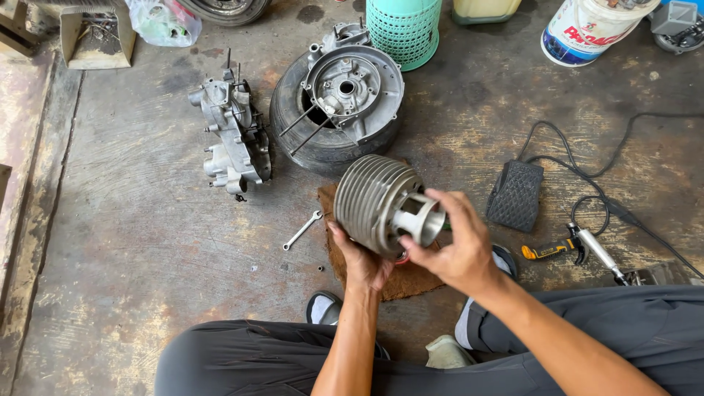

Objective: The person pours liquid from a plastic bottle into a cylinder head, rotates it to distribute the liquid, and then places it on a workbench. They then walk to a wall-mounted air compressor and connect a coiled air hose to a nozzle.

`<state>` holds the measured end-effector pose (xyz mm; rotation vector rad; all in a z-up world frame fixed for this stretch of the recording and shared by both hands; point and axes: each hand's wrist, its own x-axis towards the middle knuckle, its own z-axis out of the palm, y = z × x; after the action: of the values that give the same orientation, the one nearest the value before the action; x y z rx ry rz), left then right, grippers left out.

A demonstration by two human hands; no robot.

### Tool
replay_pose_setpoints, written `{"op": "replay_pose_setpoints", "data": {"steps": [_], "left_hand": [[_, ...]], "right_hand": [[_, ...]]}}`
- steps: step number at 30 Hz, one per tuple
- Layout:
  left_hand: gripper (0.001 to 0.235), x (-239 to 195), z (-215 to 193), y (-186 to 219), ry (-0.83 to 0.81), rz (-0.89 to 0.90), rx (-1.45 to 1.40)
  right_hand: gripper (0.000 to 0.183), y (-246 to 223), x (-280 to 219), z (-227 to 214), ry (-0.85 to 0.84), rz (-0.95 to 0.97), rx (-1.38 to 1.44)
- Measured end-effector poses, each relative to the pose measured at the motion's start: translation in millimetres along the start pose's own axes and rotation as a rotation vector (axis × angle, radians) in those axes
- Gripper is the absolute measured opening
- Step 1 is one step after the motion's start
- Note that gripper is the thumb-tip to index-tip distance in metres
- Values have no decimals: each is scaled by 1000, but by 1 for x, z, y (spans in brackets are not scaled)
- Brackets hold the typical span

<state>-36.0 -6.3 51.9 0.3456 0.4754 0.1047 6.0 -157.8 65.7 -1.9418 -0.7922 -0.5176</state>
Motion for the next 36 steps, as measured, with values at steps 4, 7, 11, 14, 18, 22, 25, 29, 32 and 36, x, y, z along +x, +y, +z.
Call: {"op": "replay_pose_setpoints", "data": {"steps": [4, 7, 11, 14, 18, 22, 25, 29, 32, 36], "left_hand": [[111, 0, -5, -4, -51, -3, 43], [37, 9, -14, 2, 34, -56, 295], [29, 20, -23, -1, 148, 86, 468], [39, 17, -15, 1, 243, 151, 555], [6, 33, -33, -17, 229, 220, 667], [28, 33, -38, -19, 311, 221, 769], [28, 20, -24, -20, 301, 300, 767], [69, 5, -8, -23, -164, 128, 757], [100, 26, -39, -41, -285, 86, 569], [111, 36, -59, -69, -353, 88, 251]], "right_hand": [[69, 18, 20, -27, -45, 41, 32], [53, 35, 20, -34, -19, 387, 278], [43, 37, 24, -32, 171, 716, 669], [39, 38, 23, -30, 144, 759, 717], [34, 42, 23, -32, 121, 831, 806], [31, 46, 22, -38, 121, 880, 864], [30, 48, 23, -41, 116, 924, 927], [33, 46, 21, -27, 182, 947, 893], [31, 39, 22, -14, 274, 885, 743], [44, 33, 19, -23, 8, 586, 213]]}}
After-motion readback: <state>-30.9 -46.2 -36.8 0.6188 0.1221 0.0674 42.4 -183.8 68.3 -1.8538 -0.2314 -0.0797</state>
